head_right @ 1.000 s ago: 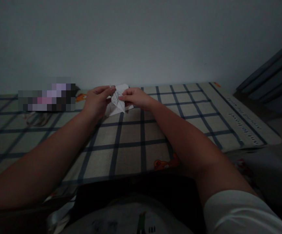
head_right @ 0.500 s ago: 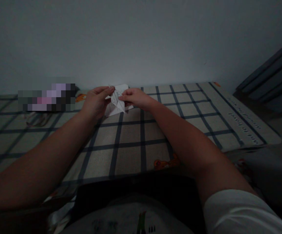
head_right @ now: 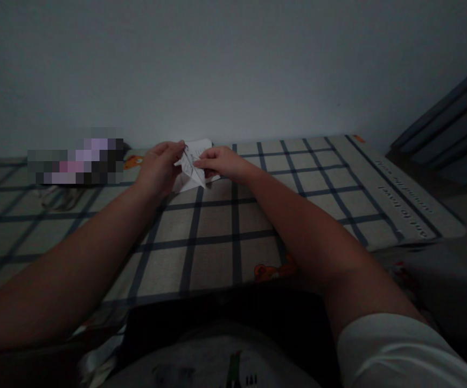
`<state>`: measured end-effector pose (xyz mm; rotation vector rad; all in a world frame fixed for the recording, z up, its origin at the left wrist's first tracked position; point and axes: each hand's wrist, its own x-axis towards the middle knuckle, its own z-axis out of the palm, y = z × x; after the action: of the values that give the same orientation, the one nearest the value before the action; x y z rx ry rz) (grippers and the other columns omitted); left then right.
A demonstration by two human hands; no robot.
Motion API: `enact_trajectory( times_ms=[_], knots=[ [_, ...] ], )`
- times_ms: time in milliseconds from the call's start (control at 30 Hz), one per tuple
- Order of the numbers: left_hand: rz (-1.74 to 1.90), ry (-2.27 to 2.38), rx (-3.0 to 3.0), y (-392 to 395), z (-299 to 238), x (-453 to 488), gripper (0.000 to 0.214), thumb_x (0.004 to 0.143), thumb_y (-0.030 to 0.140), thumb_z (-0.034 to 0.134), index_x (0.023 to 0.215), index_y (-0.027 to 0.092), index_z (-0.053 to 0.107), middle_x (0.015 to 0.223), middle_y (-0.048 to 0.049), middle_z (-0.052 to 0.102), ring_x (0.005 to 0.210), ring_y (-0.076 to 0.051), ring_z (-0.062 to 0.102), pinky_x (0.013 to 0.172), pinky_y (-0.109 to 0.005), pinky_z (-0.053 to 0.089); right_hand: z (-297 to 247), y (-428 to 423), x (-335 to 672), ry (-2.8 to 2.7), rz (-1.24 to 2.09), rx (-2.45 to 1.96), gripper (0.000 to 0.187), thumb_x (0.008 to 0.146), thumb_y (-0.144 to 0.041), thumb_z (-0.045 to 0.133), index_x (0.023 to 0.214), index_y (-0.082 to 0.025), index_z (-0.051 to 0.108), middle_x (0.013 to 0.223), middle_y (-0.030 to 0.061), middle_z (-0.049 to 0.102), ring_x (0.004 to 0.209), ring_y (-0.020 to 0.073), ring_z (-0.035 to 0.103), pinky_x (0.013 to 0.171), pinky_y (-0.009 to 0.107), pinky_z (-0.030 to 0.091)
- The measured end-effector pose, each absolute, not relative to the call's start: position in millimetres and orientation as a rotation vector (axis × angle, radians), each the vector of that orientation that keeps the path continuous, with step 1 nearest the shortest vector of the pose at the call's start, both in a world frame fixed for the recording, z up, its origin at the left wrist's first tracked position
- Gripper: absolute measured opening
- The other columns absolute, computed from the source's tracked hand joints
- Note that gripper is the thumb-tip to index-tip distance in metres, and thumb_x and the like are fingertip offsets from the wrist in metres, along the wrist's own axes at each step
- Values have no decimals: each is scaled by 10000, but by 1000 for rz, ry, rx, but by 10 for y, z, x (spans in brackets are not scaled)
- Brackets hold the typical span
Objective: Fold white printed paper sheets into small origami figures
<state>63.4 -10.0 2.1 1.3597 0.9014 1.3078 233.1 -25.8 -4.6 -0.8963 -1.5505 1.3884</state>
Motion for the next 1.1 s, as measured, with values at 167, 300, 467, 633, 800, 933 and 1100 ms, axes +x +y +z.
enact_trajectory(
  times_ms=[167, 300, 467, 633, 800, 933, 1100],
  knots=[
    [1169, 876, 1414, -117, 4, 622, 371, 696, 537, 746, 757, 187, 640, 732, -17, 631, 677, -130, 591, 600, -234, 493, -56, -210, 2348, -1416, 1277, -899, 170, 823, -197, 690, 711, -129, 584, 587, -31, 566, 525, 57, 514, 515, 169, 409],
    [1134, 880, 1445, -84, -29, 586, 282, 664, 407, 785, 724, 164, 655, 725, -8, 634, 653, -104, 571, 596, -210, 468, -67, -177, 2368, -1392, 1188, -899, 197, 823, -251, 700, 708, -133, 594, 596, -30, 569, 533, 51, 508, 506, 160, 400],
    [1221, 952, 1522, -29, -56, 574, 230, 665, 362, 782, 708, 167, 668, 689, 7, 629, 612, -89, 534, 580, -204, 447, -77, -170, 2371, -1388, 1271, -892, 175, 817, -277, 713, 767, -133, 626, 643, -19, 603, 565, 60, 541, 559, 174, 453],
    [1226, 969, 1526, -68, -33, 592, 231, 665, 359, 785, 727, 165, 676, 703, 3, 632, 617, -87, 527, 569, -197, 434, -78, -164, 2390, -1433, 1198, -924, 170, 812, -249, 717, 740, -127, 622, 629, -15, 609, 570, 62, 553, 561, 172, 453],
    [1146, 942, 1536, -113, -25, 595, 266, 657, 379, 797, 696, 158, 654, 675, 3, 597, 619, -94, 529, 583, -209, 452, -83, -156, 2409, -1431, 1128, -950, 165, 807, -224, 713, 722, -128, 609, 621, -18, 603, 580, 62, 558, 564, 168, 451],
    [1161, 931, 1571, -109, -34, 596, 250, 664, 357, 788, 680, 157, 640, 670, 6, 596, 608, -91, 516, 592, -210, 456, -92, -145, 2406, -1427, 1192, -912, 146, 788, -239, 724, 782, -130, 627, 671, -18, 614, 608, 64, 567, 597, 175, 479],
    [1218, 936, 1612, -115, -27, 604, 207, 702, 333, 761, 753, 152, 674, 709, -5, 642, 640, -102, 550, 602, -208, 459, -94, -130, 2392, -1420, 1187, -921, 156, 761, -217, 731, 851, -143, 626, 743, -12, 630, 653, 72, 582, 646, 196, 510]
  ],
)
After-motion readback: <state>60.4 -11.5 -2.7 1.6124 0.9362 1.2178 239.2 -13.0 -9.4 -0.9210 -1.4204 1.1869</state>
